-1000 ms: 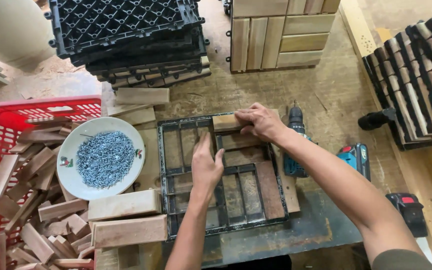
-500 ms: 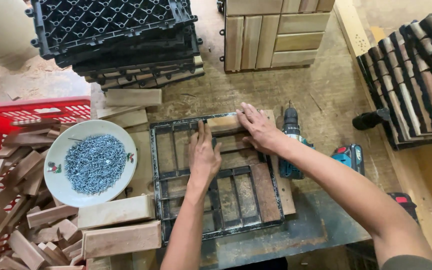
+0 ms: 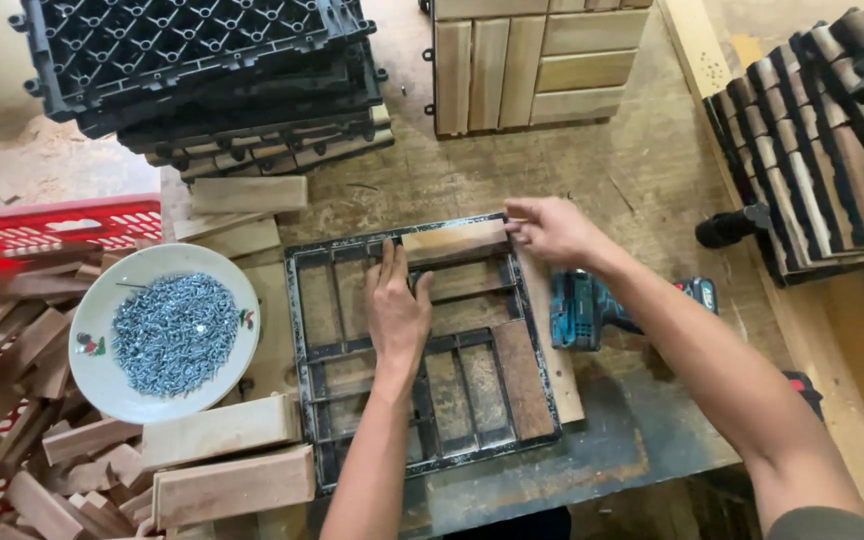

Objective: Assembling small wooden blocks into a metal frame to create a patterned tile.

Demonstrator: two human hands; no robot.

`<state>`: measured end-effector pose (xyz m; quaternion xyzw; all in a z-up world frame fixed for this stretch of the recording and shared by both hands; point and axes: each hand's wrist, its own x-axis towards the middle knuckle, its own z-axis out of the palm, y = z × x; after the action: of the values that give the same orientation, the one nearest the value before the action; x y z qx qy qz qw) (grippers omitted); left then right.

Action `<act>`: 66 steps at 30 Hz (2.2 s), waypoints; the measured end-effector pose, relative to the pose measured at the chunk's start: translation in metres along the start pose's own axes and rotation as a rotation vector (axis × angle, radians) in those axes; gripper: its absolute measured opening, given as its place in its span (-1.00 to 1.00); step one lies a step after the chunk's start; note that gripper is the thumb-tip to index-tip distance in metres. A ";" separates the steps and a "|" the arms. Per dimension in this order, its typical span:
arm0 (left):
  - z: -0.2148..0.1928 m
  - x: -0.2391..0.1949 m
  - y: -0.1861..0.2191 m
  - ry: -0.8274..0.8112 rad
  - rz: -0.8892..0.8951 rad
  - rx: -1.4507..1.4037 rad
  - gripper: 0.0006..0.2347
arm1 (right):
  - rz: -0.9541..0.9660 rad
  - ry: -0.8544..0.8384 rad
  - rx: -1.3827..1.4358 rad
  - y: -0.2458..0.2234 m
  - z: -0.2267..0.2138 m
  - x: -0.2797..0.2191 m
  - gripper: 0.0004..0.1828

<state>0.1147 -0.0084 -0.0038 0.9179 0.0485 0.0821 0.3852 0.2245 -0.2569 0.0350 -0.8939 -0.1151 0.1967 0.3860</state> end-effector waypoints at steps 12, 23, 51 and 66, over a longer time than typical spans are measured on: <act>0.008 0.000 -0.009 0.055 0.044 -0.035 -0.61 | 0.209 0.116 -0.181 0.017 0.009 0.034 -0.82; 0.015 0.007 -0.018 0.028 -0.022 -0.125 -0.60 | 0.158 0.086 -0.135 0.025 0.005 0.033 -0.77; 0.007 0.002 -0.012 0.028 0.021 -0.075 -0.62 | 0.040 0.206 -0.501 0.024 0.026 0.038 -0.40; 0.013 0.003 -0.015 0.130 0.033 -0.058 -0.62 | -0.623 -0.043 -0.678 -0.048 0.072 0.039 -0.64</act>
<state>0.1192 -0.0060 -0.0231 0.8998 0.0559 0.1490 0.4062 0.2249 -0.1642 0.0157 -0.8882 -0.4441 0.0408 0.1103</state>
